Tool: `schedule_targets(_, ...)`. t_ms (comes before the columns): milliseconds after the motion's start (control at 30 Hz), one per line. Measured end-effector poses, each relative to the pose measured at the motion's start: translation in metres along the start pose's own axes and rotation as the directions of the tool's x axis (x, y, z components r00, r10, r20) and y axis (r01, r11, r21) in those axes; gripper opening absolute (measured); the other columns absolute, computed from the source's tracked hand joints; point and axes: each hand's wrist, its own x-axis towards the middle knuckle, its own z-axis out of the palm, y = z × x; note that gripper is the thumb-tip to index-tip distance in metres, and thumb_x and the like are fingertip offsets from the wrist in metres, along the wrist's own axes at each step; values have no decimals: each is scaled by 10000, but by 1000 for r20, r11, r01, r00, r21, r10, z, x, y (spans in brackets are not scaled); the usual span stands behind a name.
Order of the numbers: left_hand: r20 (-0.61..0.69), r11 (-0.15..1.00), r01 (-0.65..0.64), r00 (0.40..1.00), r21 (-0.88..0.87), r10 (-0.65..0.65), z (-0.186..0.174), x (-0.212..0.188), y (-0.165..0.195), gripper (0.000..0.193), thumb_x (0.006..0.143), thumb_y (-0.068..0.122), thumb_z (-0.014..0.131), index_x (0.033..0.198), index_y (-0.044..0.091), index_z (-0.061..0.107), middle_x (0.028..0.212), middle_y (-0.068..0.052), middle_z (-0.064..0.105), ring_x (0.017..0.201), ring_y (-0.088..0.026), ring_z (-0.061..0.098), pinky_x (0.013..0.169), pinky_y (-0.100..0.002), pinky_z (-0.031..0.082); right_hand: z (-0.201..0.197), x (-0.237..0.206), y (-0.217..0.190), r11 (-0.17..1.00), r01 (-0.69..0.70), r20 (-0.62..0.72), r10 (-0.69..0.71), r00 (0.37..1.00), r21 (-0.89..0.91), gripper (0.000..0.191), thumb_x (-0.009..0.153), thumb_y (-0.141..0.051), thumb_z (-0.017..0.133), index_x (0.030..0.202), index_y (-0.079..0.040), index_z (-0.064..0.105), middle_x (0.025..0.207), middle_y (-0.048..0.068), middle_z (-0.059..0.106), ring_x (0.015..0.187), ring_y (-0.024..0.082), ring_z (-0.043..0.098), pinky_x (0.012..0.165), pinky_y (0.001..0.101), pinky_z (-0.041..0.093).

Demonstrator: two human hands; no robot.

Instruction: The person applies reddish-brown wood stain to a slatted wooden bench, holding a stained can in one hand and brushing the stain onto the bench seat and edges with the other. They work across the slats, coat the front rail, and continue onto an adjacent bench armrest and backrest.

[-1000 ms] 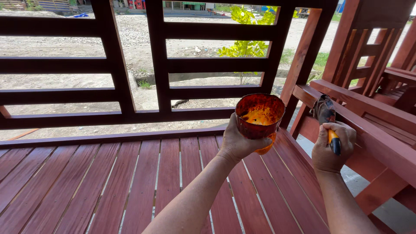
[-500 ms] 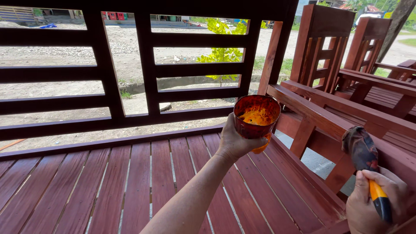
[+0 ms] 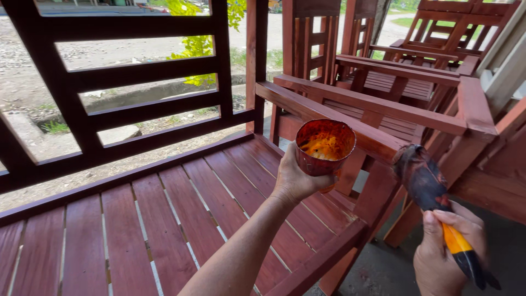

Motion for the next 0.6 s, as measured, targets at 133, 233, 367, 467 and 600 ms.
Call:
schedule_targets(133,19,998,19,1000,64,-20,11,-1,-2,848,593,194,933,1277,52,453,1252,-97,666,1172,-182,676,1029,-341,589,8,21,-26,999,10,36,-8,999,-46,127,1117,-28,686,1088,-6,564,1228,151,624,1089,190,625,1047,279,530)
schedule_targets(233,49,997,-15,999,-75,19,22,-2,-4,839,604,174,919,1288,54,447,1264,-99,658,1185,-186,672,1031,-341,587,5,30,-32,992,51,49,-46,998,-117,125,1024,-48,717,1074,-25,605,1215,134,665,1080,206,664,993,293,529)
schedule_targets(367,22,996,-44,999,-82,46,20,-5,-11,837,611,160,923,1296,42,458,1264,-108,655,1185,-200,666,1037,-351,573,-6,27,-37,996,35,66,-29,997,-85,118,1026,-76,720,1059,-52,609,1216,115,661,1065,181,678,963,275,557)
schedule_targets(467,8,996,-83,996,-35,83,12,-4,-15,853,607,154,923,1306,44,448,1272,-108,635,1195,-201,652,1046,-357,565,1,25,-38,996,43,52,-39,998,-84,120,1031,-81,721,1069,-55,610,1206,115,654,1089,193,676,979,287,558)
schedule_targets(600,3,999,36,999,4,-36,5,0,-18,863,596,165,922,1292,61,422,1265,-96,619,1198,-181,650,1047,-348,572,42,35,-34,986,128,72,-121,990,-111,117,1002,-81,732,1057,-65,629,1197,116,666,1112,221,693,987,323,577)
